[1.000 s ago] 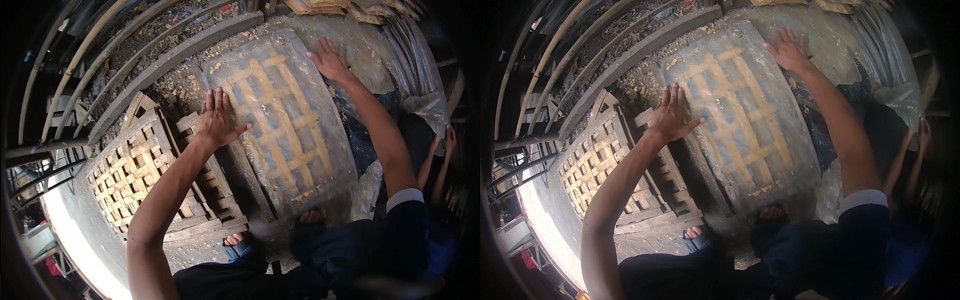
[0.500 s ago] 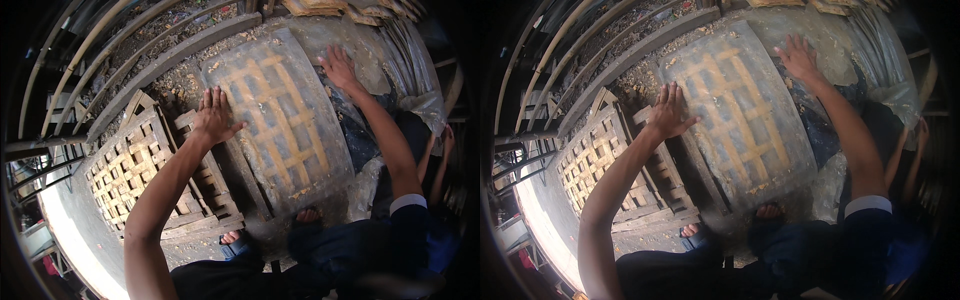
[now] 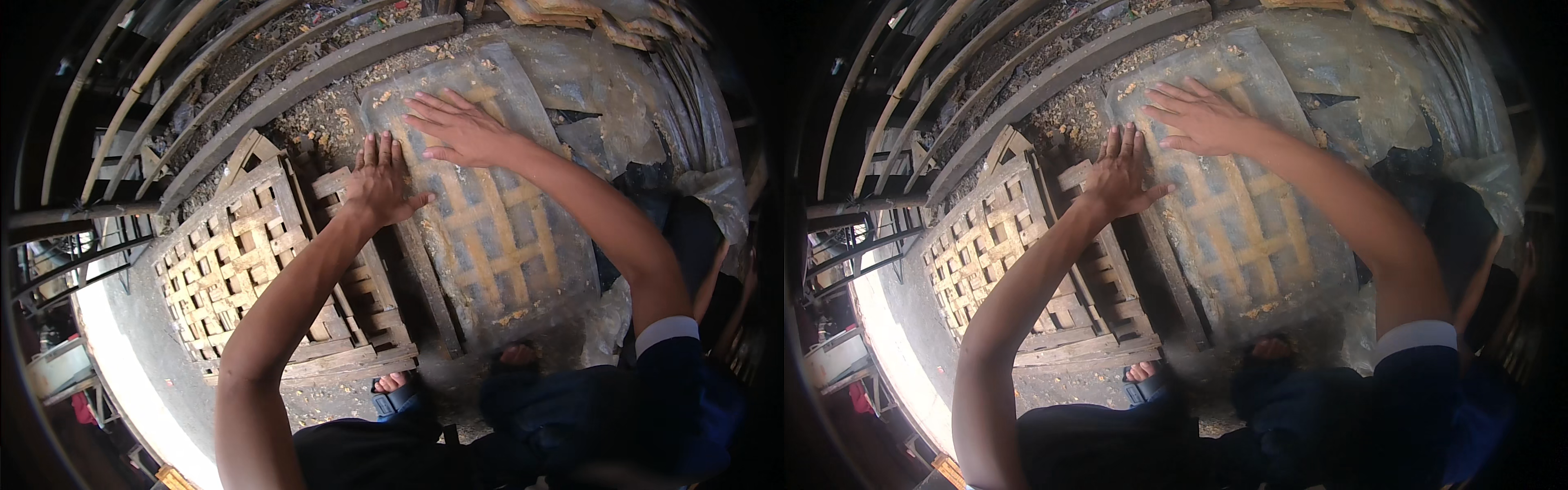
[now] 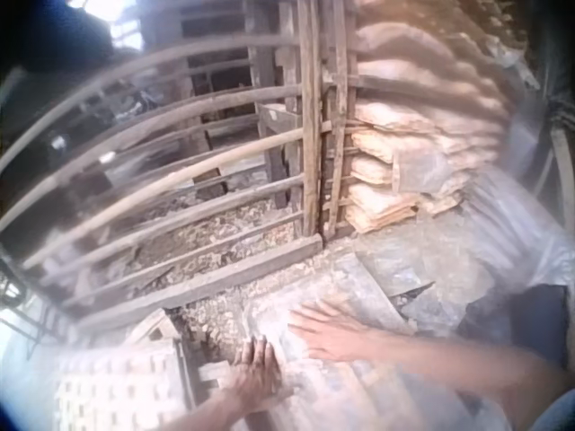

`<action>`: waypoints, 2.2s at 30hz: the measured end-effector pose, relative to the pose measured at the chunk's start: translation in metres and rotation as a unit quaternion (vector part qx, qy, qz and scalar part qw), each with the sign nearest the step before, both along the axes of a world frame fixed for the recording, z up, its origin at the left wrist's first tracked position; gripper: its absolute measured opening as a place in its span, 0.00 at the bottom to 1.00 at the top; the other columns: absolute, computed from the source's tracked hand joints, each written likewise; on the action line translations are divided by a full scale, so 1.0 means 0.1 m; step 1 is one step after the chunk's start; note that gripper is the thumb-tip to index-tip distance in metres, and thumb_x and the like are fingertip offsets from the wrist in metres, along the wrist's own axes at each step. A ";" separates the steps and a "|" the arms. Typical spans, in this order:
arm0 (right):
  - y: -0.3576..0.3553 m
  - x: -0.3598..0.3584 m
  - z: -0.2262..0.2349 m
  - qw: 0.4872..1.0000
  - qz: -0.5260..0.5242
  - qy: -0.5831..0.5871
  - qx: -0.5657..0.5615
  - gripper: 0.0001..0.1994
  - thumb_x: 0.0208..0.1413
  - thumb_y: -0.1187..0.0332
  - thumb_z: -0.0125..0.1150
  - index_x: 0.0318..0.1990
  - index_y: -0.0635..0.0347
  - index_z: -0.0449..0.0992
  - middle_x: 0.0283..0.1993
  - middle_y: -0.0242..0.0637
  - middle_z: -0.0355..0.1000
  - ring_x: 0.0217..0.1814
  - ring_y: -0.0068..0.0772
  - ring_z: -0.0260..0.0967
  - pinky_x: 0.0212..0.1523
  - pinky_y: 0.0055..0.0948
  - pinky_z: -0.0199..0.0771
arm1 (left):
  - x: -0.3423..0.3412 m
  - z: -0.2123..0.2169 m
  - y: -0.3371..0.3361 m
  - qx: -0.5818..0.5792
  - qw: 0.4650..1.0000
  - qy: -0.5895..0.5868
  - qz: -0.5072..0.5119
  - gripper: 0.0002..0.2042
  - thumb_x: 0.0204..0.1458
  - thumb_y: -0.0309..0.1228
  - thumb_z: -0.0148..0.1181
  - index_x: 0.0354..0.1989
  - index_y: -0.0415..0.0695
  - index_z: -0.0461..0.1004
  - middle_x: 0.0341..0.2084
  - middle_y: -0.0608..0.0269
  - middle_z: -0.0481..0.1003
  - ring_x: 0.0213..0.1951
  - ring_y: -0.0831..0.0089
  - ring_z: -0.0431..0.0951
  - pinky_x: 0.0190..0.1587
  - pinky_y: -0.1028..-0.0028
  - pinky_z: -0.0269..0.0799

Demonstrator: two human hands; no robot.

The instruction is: The person sits on the floor and assembles wooden lattice trays by placing a plastic sheet on a tray, then positioning a wooden lattice frame on top. The person repeats this process with multiple trays, stacking them as they are completed.

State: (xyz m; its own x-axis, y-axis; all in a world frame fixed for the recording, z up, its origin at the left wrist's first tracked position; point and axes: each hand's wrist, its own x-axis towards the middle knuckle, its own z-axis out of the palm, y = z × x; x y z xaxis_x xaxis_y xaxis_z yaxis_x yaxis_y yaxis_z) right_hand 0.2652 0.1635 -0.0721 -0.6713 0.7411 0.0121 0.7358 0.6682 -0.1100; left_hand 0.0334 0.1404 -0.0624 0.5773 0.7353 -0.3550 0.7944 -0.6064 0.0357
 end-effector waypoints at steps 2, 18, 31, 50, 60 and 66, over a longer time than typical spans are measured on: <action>0.16 -0.32 -0.10 0.999 0.030 0.019 -0.015 0.33 0.68 0.44 0.43 0.74 0.49 0.54 0.80 0.37 0.43 0.83 0.38 0.34 0.79 0.51 0.33 | 0.03 0.02 0.00 -0.004 1.000 0.017 0.001 0.59 0.51 0.76 0.41 0.73 0.30 0.44 0.73 0.35 0.41 0.75 0.39 0.38 0.75 0.54 0.39; 0.36 -0.02 -0.19 0.995 0.022 -0.090 -0.043 0.33 0.69 0.44 0.39 0.75 0.49 0.51 0.80 0.37 0.42 0.83 0.38 0.34 0.79 0.55 0.30 | -0.04 -0.06 -0.03 0.015 1.000 0.004 0.006 0.58 0.52 0.76 0.37 0.72 0.27 0.45 0.72 0.34 0.44 0.74 0.37 0.40 0.75 0.54 0.39; 0.20 0.71 -0.07 0.998 -0.035 -0.055 -0.016 0.32 0.70 0.45 0.37 0.76 0.49 0.50 0.80 0.39 0.40 0.83 0.42 0.34 0.78 0.57 0.31 | 0.04 -0.01 -0.01 -0.010 0.999 0.050 0.018 0.59 0.50 0.76 0.39 0.73 0.29 0.42 0.74 0.38 0.41 0.75 0.41 0.37 0.75 0.55 0.39; 0.28 -0.17 0.01 0.997 0.014 -0.027 -0.065 0.30 0.69 0.44 0.39 0.74 0.45 0.56 0.79 0.36 0.45 0.82 0.38 0.35 0.79 0.52 0.30 | 0.07 0.06 0.09 -0.025 1.000 0.008 -0.007 0.59 0.50 0.75 0.45 0.71 0.27 0.45 0.72 0.31 0.44 0.73 0.35 0.41 0.73 0.53 0.47; 0.52 1.52 -0.16 0.944 -0.315 -0.052 0.078 0.30 0.70 0.44 0.37 0.74 0.44 0.56 0.78 0.40 0.48 0.81 0.47 0.41 0.77 0.61 0.36 | 0.09 0.04 0.06 -0.018 1.000 0.019 -0.011 0.57 0.51 0.74 0.43 0.72 0.30 0.45 0.72 0.34 0.44 0.74 0.38 0.40 0.74 0.54 0.46; -0.25 1.23 -0.07 0.983 -0.156 -0.096 -0.010 0.29 0.70 0.48 0.42 0.74 0.47 0.56 0.78 0.39 0.48 0.81 0.43 0.42 0.77 0.55 0.40 | -0.10 -0.06 0.04 0.027 0.999 0.012 -0.033 0.54 0.52 0.67 0.55 0.72 0.30 0.47 0.72 0.35 0.45 0.74 0.39 0.42 0.75 0.55 0.45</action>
State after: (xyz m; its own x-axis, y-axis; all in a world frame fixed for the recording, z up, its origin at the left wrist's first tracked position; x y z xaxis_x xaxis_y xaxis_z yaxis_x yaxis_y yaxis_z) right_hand 0.3880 0.1384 -0.0787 -0.4003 0.9099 -0.1088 0.9129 0.4063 0.0399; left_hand 0.0239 0.1448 -0.0689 0.6175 0.7143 -0.3293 0.7526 -0.6583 -0.0165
